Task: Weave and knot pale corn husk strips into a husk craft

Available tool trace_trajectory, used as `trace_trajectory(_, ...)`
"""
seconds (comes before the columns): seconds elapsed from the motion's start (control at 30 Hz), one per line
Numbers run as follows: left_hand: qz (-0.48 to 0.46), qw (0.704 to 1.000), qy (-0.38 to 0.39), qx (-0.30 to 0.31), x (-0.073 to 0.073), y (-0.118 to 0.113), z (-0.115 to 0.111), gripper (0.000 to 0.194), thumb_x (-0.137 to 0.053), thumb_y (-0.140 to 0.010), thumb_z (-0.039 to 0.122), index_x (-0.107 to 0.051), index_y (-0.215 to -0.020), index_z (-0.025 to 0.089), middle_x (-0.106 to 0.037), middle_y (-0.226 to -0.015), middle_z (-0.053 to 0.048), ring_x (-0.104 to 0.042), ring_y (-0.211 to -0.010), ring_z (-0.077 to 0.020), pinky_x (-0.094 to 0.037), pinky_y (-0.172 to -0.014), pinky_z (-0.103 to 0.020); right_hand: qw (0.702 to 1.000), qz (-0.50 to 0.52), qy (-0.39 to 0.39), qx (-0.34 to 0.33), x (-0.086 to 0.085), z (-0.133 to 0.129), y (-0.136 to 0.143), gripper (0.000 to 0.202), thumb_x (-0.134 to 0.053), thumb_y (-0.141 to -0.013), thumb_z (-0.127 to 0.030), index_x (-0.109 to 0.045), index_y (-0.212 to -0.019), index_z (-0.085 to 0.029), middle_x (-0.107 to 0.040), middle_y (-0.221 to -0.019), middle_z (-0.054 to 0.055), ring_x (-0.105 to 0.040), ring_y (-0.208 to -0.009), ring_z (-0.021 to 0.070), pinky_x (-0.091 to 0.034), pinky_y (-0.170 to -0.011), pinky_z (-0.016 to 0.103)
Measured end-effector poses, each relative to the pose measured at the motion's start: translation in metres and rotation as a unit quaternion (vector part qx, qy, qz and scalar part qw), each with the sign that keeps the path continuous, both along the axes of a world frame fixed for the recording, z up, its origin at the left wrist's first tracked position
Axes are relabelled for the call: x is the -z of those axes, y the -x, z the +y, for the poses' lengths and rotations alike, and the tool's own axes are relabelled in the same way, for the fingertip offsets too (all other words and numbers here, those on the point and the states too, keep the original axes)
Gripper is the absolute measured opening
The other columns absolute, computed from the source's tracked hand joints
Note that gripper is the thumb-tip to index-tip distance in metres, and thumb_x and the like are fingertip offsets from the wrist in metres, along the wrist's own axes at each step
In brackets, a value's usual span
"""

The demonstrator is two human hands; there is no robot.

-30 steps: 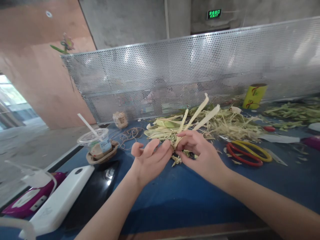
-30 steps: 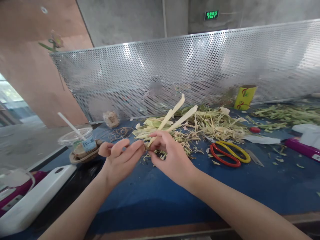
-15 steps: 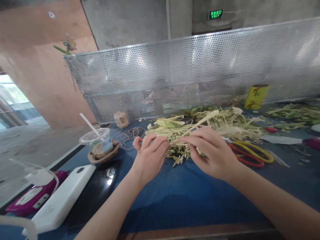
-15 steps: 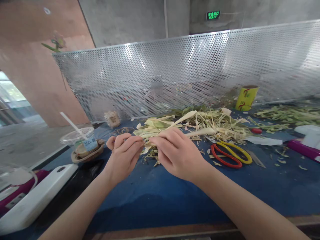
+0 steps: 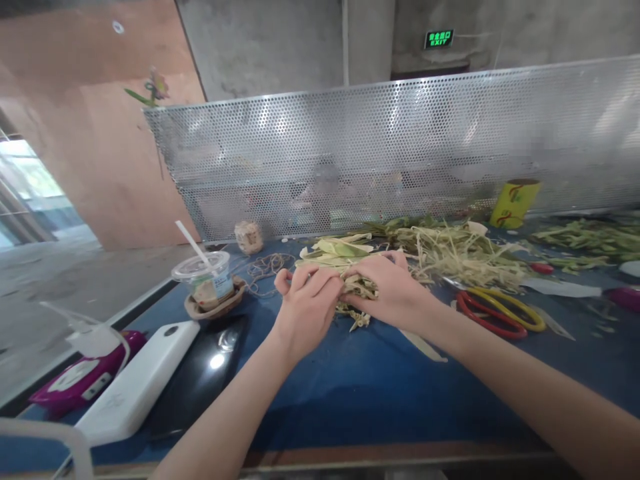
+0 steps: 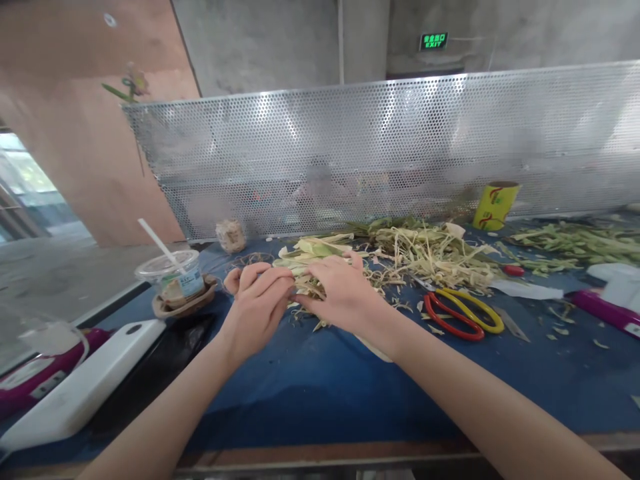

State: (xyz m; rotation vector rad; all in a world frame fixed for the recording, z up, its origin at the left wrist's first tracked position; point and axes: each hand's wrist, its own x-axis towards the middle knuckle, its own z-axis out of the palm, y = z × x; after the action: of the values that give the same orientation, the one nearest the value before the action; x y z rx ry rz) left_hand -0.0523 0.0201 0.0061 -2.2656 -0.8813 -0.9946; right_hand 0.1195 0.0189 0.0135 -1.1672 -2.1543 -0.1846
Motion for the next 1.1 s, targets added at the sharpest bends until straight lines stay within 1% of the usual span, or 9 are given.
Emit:
trace_trajectory(0.2,-0.049,0.981,-0.178,-0.06,-0.006,0.01,-0.001,0.016,-0.051,-0.077,0.011,-0.059,-0.079,0.026,-0.068,-0.087,0.001,-0.048,-0.086,-0.021,-0.019,-0.075,-0.04,0.997,-0.01,-0.054,-0.053,-0.021,0.001,0.014,0.012,-0.046,-0.082,-0.022,-0.058,-0.082,-0.018,-0.064,-0.089,0.003,-0.055,-0.09,0.0185,-0.029,-0.082,0.037)
trace_trajectory(0.33,-0.088,0.959,-0.243,-0.118,-0.011,0.017,-0.004,0.012,-0.054,-0.075,0.012,-0.058,-0.077,0.023,-0.067,-0.084,0.001,-0.047,-0.084,-0.0208,-0.025,-0.071,-0.036,0.987,-0.038,-0.117,-0.101,-0.042,0.003,0.027,0.019,-0.041,-0.084,-0.014,-0.057,-0.093,-0.015,-0.063,-0.099,0.008,-0.053,-0.097,0.019,-0.032,-0.087,0.037)
trace_trajectory(0.47,-0.11,0.945,-0.268,-0.152,-0.015,0.021,-0.005,0.009,-0.056,-0.073,0.012,-0.057,-0.078,0.02,-0.068,-0.082,0.0,-0.045,-0.083,-0.021,-0.027,-0.068,-0.034,0.977,-0.101,-0.111,-0.152,-0.057,0.009,0.037,0.035,-0.035,-0.082,-0.005,-0.05,-0.113,-0.011,-0.056,-0.112,0.011,-0.049,-0.104,0.019,-0.038,-0.088,0.033)
trace_trajectory(0.63,-0.106,0.951,-0.235,-0.169,-0.016,0.022,-0.006,0.008,-0.053,-0.075,0.012,-0.056,-0.076,0.02,-0.067,-0.077,0.001,-0.044,-0.083,-0.0215,-0.026,-0.068,-0.034,0.972,-0.158,-0.057,-0.165,-0.074,0.005,0.039,0.034,-0.034,-0.081,-0.005,-0.054,-0.108,-0.01,-0.058,-0.094,0.011,-0.052,-0.089,0.0182,-0.041,-0.077,0.031)
trace_trajectory(0.7,-0.093,0.955,-0.217,-0.177,-0.016,0.021,-0.007,0.009,-0.052,-0.076,0.012,-0.056,-0.076,0.02,-0.067,-0.075,0.001,-0.044,-0.084,-0.022,-0.024,-0.068,-0.035,0.971,-0.194,-0.036,-0.137,-0.081,-0.002,0.037,0.027,-0.04,-0.082,-0.015,-0.056,-0.103,-0.012,-0.058,-0.088,0.009,-0.052,-0.083,0.0199,-0.039,-0.075,0.034)
trace_trajectory(0.8,-0.068,0.963,-0.192,-0.174,-0.015,0.019,-0.006,0.011,-0.051,-0.078,0.012,-0.057,-0.078,0.021,-0.068,-0.078,0.001,-0.044,-0.086,-0.0225,-0.021,-0.068,-0.036,0.969,-0.23,0.055,-0.067,-0.085,-0.013,0.033,0.031,-0.041,-0.084,-0.036,-0.055,-0.102,-0.015,-0.058,-0.083,0.009,-0.053,-0.07,0.02,-0.038,-0.062,0.033)
trace_trajectory(0.9,-0.035,0.978,-0.158,-0.129,-0.012,0.015,-0.004,0.012,-0.05,-0.079,0.012,-0.056,-0.078,0.022,-0.068,-0.08,0.003,-0.045,-0.087,-0.0215,-0.018,-0.069,-0.038,0.963,-0.229,0.13,-0.049,-0.079,-0.016,0.027,0.033,-0.032,-0.088,-0.036,-0.057,-0.086,-0.014,-0.057,-0.075,0.008,-0.05,-0.064,0.0175,-0.035,-0.057,0.03)
trace_trajectory(1.0,-0.012,0.991,-0.104,-0.087,-0.008,0.011,-0.003,0.013,-0.047,-0.081,0.013,-0.055,-0.076,0.021,-0.068,-0.081,0.004,-0.045,-0.088,-0.0206,-0.017,-0.069,-0.038,0.967,-0.176,0.147,-0.107,-0.065,-0.014,0.017,0.03,-0.032,-0.089,-0.028,-0.052,-0.071,-0.014,-0.055,-0.073,0.007,-0.049,-0.066,0.0158,-0.036,-0.062,0.029)
trace_trajectory(1.1,0.004,0.997,-0.047,-0.057,-0.006,0.007,-0.004,0.015,-0.043,-0.083,0.014,-0.053,-0.074,0.02,-0.068,-0.082,0.003,-0.044,-0.087,-0.0198,-0.018,-0.069,-0.037,0.955,-0.06,0.244,-0.157,-0.053,-0.012,0.008,0.027,-0.032,-0.088,-0.025,-0.051,-0.071,-0.015,-0.057,-0.071,0.005,-0.052,-0.066,0.0139,-0.039,-0.064,0.028)
